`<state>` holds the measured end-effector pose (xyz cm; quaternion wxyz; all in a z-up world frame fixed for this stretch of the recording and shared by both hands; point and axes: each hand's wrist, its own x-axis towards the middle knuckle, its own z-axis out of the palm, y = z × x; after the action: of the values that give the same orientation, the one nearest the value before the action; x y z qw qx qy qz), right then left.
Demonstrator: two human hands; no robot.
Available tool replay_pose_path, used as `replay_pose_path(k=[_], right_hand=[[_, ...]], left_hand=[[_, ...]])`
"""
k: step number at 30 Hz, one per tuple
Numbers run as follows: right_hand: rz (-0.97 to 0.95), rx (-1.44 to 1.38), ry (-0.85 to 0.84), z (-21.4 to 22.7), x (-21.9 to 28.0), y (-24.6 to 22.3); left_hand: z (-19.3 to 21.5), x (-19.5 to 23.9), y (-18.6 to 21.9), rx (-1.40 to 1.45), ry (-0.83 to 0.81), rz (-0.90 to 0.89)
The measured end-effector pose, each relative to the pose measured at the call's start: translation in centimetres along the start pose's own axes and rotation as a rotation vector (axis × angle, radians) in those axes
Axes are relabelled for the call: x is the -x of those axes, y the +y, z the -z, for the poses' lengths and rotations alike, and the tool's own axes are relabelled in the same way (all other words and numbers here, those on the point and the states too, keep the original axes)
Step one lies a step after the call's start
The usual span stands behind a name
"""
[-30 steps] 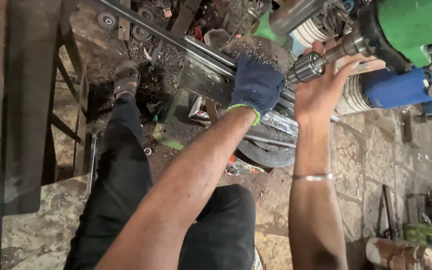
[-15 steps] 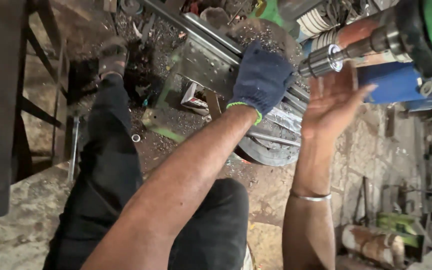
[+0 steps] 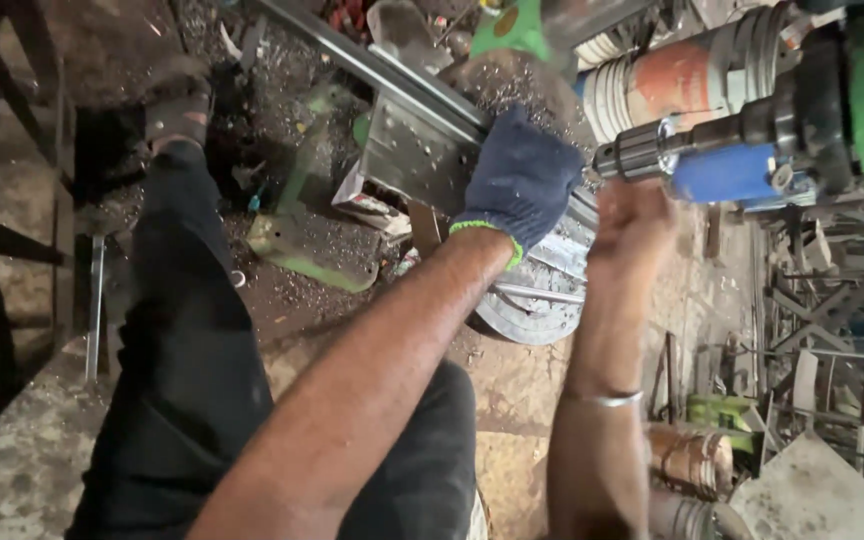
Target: The person works at a green drill press in a metal workshop, positioning a long metal rod and a flat metal strip on the machine table. They operate the drill press handle to drill holes, reposition the bar between holes, and use a wrench to tighten or adjust the workpiece and chuck.
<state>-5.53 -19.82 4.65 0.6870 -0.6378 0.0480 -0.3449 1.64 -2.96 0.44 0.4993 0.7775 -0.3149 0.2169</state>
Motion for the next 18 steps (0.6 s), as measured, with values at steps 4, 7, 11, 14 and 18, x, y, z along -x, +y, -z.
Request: replay_pose_path(k=[4, 7, 11, 14, 18], right_hand=[[-0.076, 0.299, 0.116, -3.0, 3.0, 1.5], [-0.025, 0.303, 0.017, -1.4, 2.1, 2.9], [-0.064, 0.218, 0.009, -0.2, 0.2, 4.1], [-0.032, 0.180, -0.102, 0.0, 0.4, 4.2], [-0.085, 0.099, -0.022, -1.0, 0.3, 3.8]], left_hand=[[0.1, 0.5, 0.1, 0.110, 0.105, 0.014], [-1.0, 0.8, -0.1, 0.156, 0.166, -0.006], [-1.7, 0.5, -0.7, 0.166, 0.243, -0.062], [0.1, 0.6, 0.1, -0.014, 0.156, -0.019], [0.5, 1.0, 0.4, -0.312, 0.209, 0.034]])
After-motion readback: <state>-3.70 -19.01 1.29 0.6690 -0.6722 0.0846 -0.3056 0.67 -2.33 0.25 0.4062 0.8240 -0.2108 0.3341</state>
